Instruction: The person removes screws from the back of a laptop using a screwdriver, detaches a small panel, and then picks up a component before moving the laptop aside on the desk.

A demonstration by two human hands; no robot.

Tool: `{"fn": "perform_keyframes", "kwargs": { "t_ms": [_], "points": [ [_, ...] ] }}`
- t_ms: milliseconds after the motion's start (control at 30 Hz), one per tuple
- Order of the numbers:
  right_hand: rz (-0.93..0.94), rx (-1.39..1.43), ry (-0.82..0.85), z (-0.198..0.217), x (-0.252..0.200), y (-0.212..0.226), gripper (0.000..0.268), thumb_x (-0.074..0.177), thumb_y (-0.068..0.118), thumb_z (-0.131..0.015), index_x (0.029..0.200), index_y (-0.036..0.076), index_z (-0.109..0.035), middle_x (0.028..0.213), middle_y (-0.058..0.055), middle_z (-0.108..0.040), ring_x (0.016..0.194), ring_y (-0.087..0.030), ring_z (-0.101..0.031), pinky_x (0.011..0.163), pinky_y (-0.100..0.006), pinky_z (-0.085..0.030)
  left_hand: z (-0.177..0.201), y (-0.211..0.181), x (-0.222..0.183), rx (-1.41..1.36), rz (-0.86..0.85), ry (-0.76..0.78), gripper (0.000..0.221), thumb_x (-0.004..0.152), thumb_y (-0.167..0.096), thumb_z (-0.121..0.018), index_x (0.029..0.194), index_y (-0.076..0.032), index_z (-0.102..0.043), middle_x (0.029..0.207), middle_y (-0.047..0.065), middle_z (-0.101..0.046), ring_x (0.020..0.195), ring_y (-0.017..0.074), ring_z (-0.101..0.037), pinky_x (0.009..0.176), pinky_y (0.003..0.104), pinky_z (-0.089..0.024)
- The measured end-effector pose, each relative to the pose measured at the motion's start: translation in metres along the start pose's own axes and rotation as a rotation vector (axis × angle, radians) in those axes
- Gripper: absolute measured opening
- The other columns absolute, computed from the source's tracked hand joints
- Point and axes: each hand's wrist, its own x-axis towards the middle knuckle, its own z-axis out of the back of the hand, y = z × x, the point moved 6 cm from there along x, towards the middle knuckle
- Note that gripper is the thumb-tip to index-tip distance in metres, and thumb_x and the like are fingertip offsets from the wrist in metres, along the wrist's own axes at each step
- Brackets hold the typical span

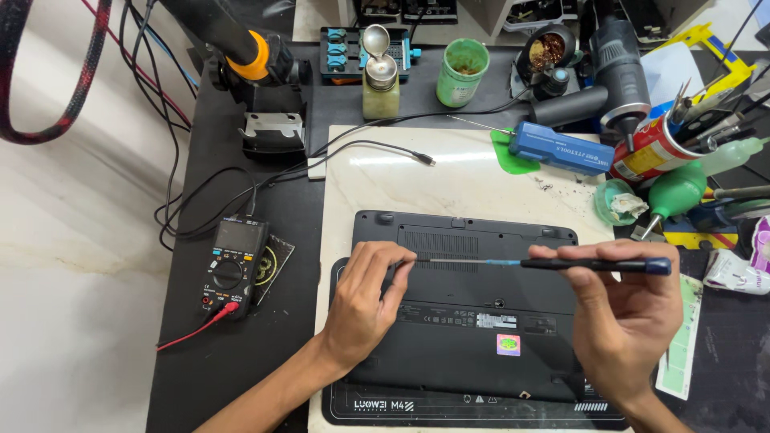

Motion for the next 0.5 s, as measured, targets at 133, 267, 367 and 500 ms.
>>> {"fn": "perform_keyframes", "kwargs": {
  "t_ms": [133, 267, 367, 500],
  "points": [
    [0.049, -0.037, 0.046, -0.005, -0.005, 0.006, 0.025, 0.106, -0.011, -0.06, 0.121, 0.001, -0.045, 0.108, -0.016, -0.063, 0.107, -0.024, -0.07, 0.106, -0.053, -0.061, 0.0, 0.0, 0.0, 0.001, -0.001, 0.0, 0.018, 0.09, 0.005, -0.074, 0.104, 0.002, -0.064, 0.099, 0.011, -0.067, 0.089, 0.0252, -0.066, 0.079, 0.035, -0.054],
    [0.051, -0.084, 0.076, -0.01, -0.004, 0.01, 0.029, 0.102, -0.012, -0.059, 0.123, 0.001, -0.043, 0.109, -0.02, -0.064, 0.107, -0.03, -0.072, 0.104, -0.052, -0.064, 0.0, 0.0, 0.0, -0.004, 0.006, -0.004, 0.017, 0.09, 0.005, -0.074, 0.104, 0.001, -0.064, 0.099, 0.011, -0.067, 0.089, 0.0247, -0.066, 0.079, 0.035, -0.054],
    [0.057, -0.098, 0.096, -0.011, -0.004, 0.011, 0.03, 0.101, -0.012, -0.058, 0.122, 0.001, -0.042, 0.11, -0.02, -0.064, 0.109, -0.034, -0.073, 0.103, -0.05, -0.064, 0.0, 0.001, 0.001, -0.007, 0.012, 0.003, 0.017, 0.09, 0.005, -0.073, 0.104, 0.001, -0.065, 0.098, 0.01, -0.067, 0.088, 0.0242, -0.066, 0.078, 0.035, -0.054],
    [0.067, -0.132, 0.109, -0.011, -0.004, 0.01, 0.03, 0.099, -0.013, -0.058, 0.121, 0.001, -0.041, 0.113, -0.021, -0.064, 0.11, -0.037, -0.073, 0.104, -0.05, -0.064, -0.002, 0.001, 0.001, -0.011, 0.012, 0.006, 0.016, 0.091, 0.005, -0.073, 0.104, 0.001, -0.065, 0.098, 0.01, -0.068, 0.088, 0.0239, -0.066, 0.078, 0.035, -0.054]
  ]
}}
